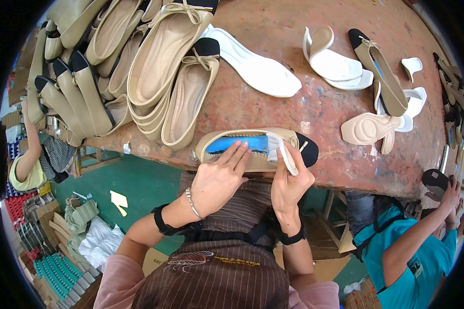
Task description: Assembling shoe components by inserting insoles and inspecting the footwear.
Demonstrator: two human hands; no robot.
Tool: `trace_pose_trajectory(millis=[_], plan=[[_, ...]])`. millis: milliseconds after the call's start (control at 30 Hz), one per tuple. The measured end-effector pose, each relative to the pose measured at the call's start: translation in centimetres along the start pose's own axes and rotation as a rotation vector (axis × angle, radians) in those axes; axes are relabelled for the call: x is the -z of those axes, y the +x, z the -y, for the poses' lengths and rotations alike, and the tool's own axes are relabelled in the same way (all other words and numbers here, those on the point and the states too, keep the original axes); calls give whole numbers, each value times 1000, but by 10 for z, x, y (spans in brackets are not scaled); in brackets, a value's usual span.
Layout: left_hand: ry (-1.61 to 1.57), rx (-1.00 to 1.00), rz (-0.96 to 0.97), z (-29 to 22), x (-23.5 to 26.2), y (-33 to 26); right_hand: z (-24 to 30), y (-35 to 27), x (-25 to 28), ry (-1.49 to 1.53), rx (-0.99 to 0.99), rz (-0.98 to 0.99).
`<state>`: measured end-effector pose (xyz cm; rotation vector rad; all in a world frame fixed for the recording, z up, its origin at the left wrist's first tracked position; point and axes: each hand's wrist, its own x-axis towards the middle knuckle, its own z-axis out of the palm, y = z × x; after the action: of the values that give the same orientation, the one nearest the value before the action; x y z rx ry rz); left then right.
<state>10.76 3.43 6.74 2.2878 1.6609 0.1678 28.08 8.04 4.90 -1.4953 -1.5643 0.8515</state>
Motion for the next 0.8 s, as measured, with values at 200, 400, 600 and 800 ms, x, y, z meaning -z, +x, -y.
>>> trace_pose_trajectory(millis=[200, 400, 600, 800], plan=[[-41, -11, -39, 1, 3, 1, 7, 7, 8, 79, -62, 198], [-265, -169, -371, 25, 14, -15, 26, 16, 10, -38, 335, 561], [-251, -41, -699, 41, 0, -53, 29, 26, 10, -268, 543, 793], [-587, -70, -574, 63, -35, -13, 28, 46, -5, -334, 673, 932]])
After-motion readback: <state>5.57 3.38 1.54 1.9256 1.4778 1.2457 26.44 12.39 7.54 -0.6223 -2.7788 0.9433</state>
